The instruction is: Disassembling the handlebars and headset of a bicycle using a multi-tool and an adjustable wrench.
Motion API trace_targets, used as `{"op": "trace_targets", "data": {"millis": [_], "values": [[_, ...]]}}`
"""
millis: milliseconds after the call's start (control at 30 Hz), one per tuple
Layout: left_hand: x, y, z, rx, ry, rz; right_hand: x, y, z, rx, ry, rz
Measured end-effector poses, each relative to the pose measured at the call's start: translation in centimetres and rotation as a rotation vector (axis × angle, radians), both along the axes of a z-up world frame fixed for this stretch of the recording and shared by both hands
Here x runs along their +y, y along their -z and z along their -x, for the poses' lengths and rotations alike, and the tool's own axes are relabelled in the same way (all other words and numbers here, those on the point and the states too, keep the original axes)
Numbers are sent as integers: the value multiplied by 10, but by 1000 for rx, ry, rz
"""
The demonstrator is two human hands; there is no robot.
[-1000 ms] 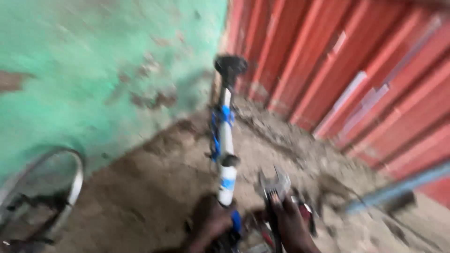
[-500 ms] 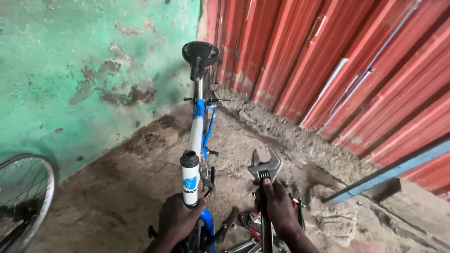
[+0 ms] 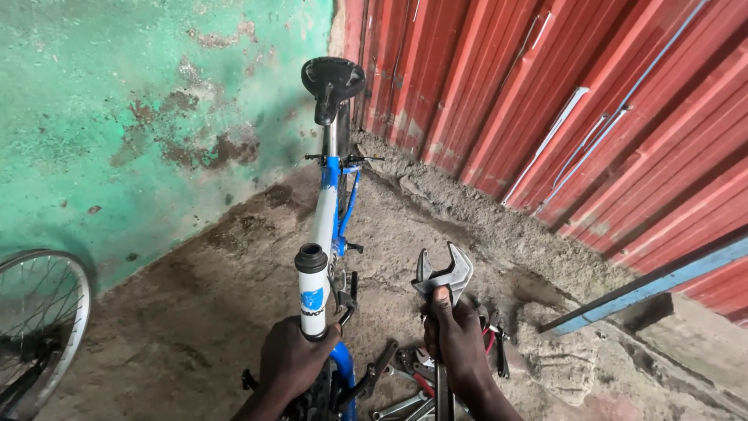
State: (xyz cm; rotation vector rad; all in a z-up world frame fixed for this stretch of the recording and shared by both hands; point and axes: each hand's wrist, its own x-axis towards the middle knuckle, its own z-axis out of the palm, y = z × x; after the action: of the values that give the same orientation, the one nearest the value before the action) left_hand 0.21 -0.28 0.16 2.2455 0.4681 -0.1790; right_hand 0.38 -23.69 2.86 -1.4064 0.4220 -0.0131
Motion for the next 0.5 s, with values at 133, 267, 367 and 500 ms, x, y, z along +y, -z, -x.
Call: {"op": "trace_targets", "data": {"millis": [133, 267, 367, 500], "values": [[0, 6, -1, -18, -9, -23, 3, -12, 8, 39, -39, -4], [0, 8, -2, -50, 2, -37, -2, 0, 3, 90, -10, -94], [-1, -1, -1, 3, -5, -15, 2, -2, 3, 11, 6, -59], [-2, 1, -2, 11, 2, -10, 4, -15, 7, 14, -54, 87]]}}
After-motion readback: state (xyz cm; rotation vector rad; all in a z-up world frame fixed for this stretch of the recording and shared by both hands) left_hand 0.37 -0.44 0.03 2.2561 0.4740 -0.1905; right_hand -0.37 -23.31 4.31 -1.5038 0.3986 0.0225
